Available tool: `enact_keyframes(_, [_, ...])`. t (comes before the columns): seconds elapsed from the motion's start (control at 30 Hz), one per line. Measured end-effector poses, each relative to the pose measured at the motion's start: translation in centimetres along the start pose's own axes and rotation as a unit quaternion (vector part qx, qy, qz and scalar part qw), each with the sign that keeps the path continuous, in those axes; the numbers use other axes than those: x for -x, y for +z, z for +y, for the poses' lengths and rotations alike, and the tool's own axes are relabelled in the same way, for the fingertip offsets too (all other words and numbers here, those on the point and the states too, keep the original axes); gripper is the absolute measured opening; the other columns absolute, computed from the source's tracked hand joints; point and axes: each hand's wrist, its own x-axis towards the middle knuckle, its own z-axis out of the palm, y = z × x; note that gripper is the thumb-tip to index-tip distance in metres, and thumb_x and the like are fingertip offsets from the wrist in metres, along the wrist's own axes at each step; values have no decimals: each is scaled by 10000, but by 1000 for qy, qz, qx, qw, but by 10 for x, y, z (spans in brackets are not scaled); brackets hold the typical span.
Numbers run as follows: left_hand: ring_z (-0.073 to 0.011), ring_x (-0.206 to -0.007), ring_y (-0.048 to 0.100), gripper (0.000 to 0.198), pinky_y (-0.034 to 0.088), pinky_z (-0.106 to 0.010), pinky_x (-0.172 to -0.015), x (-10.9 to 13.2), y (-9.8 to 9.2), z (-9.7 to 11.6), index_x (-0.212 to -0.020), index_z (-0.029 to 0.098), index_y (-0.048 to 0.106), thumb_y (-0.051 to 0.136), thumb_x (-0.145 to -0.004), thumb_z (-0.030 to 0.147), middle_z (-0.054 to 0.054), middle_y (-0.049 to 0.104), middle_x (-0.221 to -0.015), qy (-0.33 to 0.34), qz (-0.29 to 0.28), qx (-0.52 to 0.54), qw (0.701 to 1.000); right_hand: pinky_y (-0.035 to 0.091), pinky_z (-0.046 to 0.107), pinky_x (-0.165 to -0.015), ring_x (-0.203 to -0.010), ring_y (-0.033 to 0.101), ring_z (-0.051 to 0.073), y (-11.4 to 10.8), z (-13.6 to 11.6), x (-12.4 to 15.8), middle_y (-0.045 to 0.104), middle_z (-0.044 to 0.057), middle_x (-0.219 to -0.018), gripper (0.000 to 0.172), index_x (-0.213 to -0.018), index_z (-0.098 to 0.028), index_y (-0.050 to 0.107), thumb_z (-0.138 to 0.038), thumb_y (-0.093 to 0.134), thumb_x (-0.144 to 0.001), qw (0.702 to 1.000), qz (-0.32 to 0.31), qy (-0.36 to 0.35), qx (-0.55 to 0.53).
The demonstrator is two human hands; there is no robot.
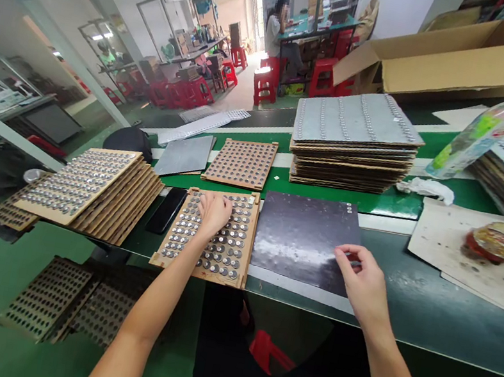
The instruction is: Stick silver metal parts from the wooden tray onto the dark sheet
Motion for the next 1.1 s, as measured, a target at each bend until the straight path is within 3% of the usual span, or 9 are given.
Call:
enact_keyframes(0.17, [-307,-1267,518,203,407,-525,-1067,17,-8,-2,-1067,164,660,590,-978,333,-115,593,-1290,13,22,41,999,446,524,-979,-1038,601,327,-5,21,-66,680,139,-998,92,-822,-188,663,-266,629,-857,989,24,32,142])
enact_keyframes(0.27, [-346,-1276,479,139,375,-510,-1080,37,-11,-2,-927,193,644,533,-963,269,-139,576,-1201,39,28,82,995,460,527,-1017,-1163,593,305,-3,26,-98,670,117,-1154,124,-976,-150,687,-253,678,-907,978,17,48,204])
enact_keyframes(0.4, [-356,-1198,491,96,374,-521,-1074,67,-13,-1,-858,219,612,553,-922,258,-126,556,-1106,73,29,147,986,490,526,-1032,-1218,598,276,3,24,-118,622,95,-1332,288,-1202,-170,658,-328,676,-962,968,4,54,246])
enact_keyframes(0.57, [-319,-1094,510,108,375,-527,-1056,101,-13,2,-793,232,592,569,-899,240,-85,548,-1017,102,21,241,965,488,532,-1037,-1227,594,278,4,12,-121,616,97,-1347,295,-1217,-175,654,-326,673,-965,974,1,50,223])
enact_keyframes(0.67, [-289,-1074,526,127,398,-475,-1026,119,-11,10,-803,228,619,566,-913,267,-71,561,-1003,123,8,306,944,468,547,-1040,-1195,600,296,3,-4,-104,669,111,-1214,181,-1042,-148,706,-296,683,-939,986,-3,22,164])
enact_keyframes(0.77, [-254,-1003,556,167,438,-404,-953,135,-9,23,-824,221,654,570,-933,317,-58,575,-961,141,-17,369,919,518,486,-971,-1023,660,284,5,-28,-61,708,115,-974,159,-825,-166,711,-289,659,-911,996,-41,-35,71])
enact_keyframes(0.87, [-220,-941,577,207,462,-347,-892,149,-11,38,-843,212,666,569,-957,354,-47,576,-936,155,-44,416,895,590,360,-800,-883,694,221,8,-55,-2,703,89,-999,187,-895,-194,698,-354,610,-929,993,-81,-82,-27])
enact_keyframes(0.97, [-203,-930,570,213,447,-314,-868,162,-19,47,-844,208,671,609,-956,378,-36,562,-927,161,-80,480,859,603,297,-764,-903,710,200,6,-79,45,707,68,-977,191,-923,-218,682,-380,589,-959,983,-94,-110,-112])
enact_keyframes(1.1, [-189,-909,531,239,405,-298,-862,174,-31,49,-833,212,684,668,-940,425,-15,520,-895,160,-118,549,812,598,237,-766,-869,714,157,2,-98,71,716,22,-906,48,-924,-246,696,-219,659,-939,958,-64,-140,-243])
